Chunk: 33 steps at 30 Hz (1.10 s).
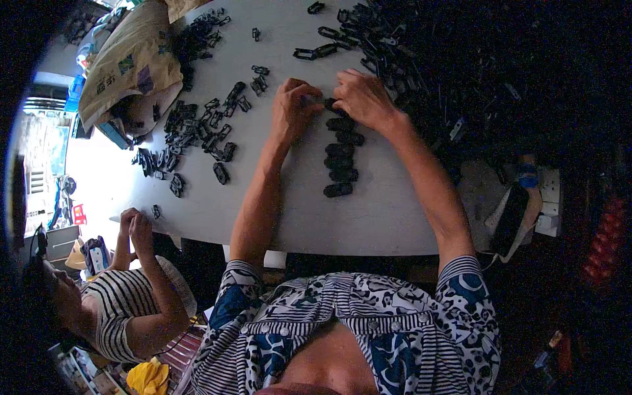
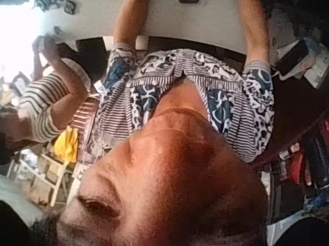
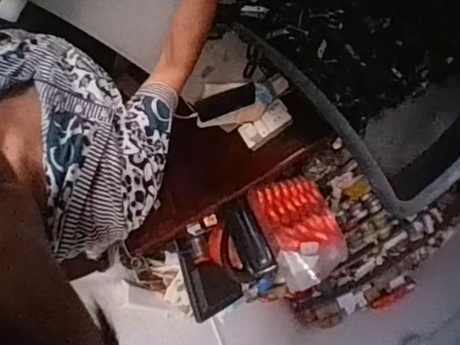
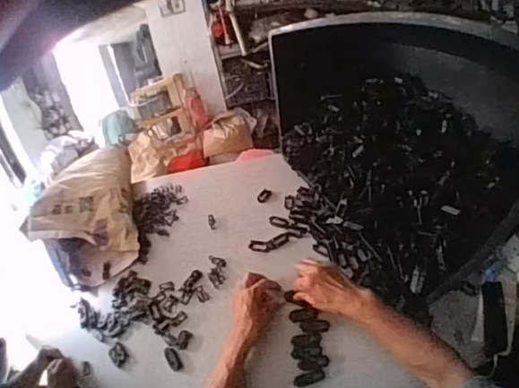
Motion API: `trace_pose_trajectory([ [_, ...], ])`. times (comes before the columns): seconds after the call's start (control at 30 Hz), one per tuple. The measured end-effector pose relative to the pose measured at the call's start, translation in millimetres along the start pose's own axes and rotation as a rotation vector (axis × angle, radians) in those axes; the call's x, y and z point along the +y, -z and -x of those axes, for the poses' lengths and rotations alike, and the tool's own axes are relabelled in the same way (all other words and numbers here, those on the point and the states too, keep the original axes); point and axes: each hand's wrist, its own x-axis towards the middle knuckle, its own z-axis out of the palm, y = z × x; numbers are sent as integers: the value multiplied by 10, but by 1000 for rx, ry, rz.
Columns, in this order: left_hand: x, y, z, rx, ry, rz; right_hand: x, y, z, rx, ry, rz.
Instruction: The person assembles small black plastic components by hand, then stacks the assembled parts on a table.
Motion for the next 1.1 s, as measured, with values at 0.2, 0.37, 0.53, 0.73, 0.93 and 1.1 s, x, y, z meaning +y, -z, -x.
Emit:
trace_pose_trajectory([
  [0.2, -93, 204, -162, 50, 125, 66, 258, -78, -355, 114, -51, 3],
  [0.37, -245, 489, -211, 256, 141, -262, 328, -374, -847, 276, 46, 95],
  [0.53, -292, 635, -103, 276, 267, -491, 158, -526, -1061, 242, 46, 255],
  [0.73, -247, 457, -127, 150, 235, -621, 65, -467, -835, 87, 32, 57],
  [0.93, -231, 315, -106, 130, 272, -457, 277, -264, -456, 127, -162, -474],
  [1.1, -258, 366, -87, 203, 253, -118, 292, -192, -297, 93, -303, -569],
])
